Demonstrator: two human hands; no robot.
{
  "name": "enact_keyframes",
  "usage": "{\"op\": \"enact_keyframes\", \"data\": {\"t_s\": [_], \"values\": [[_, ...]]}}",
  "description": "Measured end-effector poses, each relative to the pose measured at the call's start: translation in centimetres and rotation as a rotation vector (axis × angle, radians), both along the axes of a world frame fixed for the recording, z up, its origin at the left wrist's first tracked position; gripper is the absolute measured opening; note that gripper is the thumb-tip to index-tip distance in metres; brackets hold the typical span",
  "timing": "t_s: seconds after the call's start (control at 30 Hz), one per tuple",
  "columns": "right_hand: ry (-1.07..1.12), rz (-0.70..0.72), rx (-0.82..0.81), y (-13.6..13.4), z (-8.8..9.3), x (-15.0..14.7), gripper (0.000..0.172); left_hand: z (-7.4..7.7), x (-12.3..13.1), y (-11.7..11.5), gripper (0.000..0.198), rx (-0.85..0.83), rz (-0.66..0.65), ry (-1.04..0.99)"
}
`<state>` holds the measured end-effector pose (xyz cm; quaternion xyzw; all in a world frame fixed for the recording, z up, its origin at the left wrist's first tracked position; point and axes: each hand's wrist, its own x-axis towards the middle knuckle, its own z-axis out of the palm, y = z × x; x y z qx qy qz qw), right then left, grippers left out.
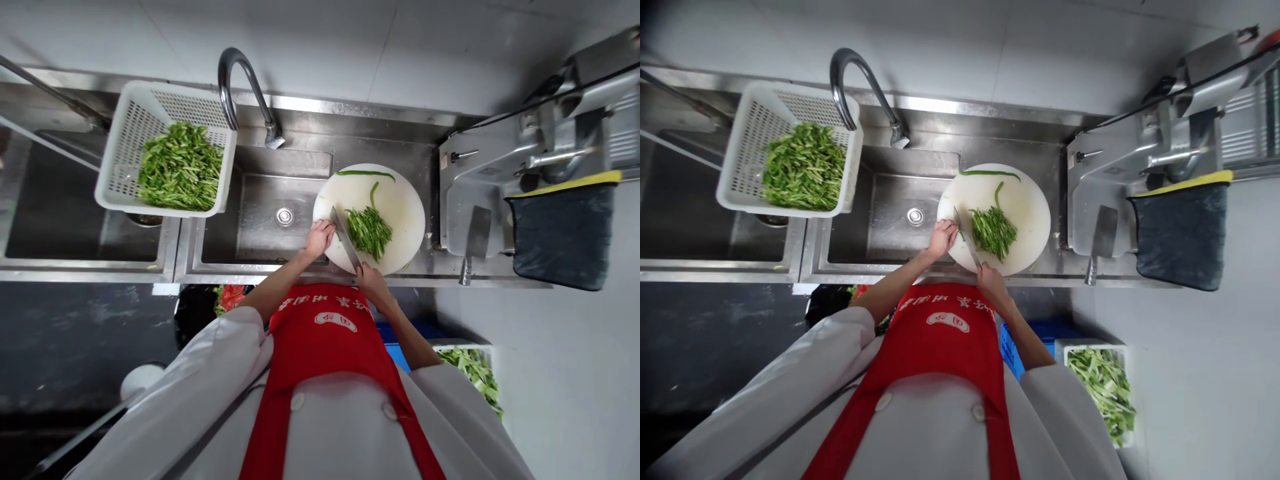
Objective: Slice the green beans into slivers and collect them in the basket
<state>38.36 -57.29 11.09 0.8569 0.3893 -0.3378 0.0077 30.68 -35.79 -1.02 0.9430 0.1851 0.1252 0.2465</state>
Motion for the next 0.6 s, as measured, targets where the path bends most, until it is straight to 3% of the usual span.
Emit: {"op": "enact_keyframes", "data": {"t_s": [0.27, 0.43, 0.53, 0.6], "values": [[-0.05, 0.033, 0.062, 2.7, -0.4, 0.8, 0.035, 0.5, 0.2, -0.2, 0.029, -0.029, 0.017, 0.026], [-0.029, -0.011, 0.066, 3.8, -1.2, 1.5, 0.037, 0.3, -0.9, 1.0, 0.025, -0.054, 0.004, -0.048], [-0.016, -0.048, 0.087, 2.8, -1.4, 2.7, 0.037, 0.0, -2.1, 2.2, 0.025, -0.053, 0.126, -0.125], [-0.015, -0.069, 0.076, 1.1, -1.3, 3.2, 0.037, -0.2, -2.1, 2.4, 0.027, -0.068, 0.129, -0.135]]}}
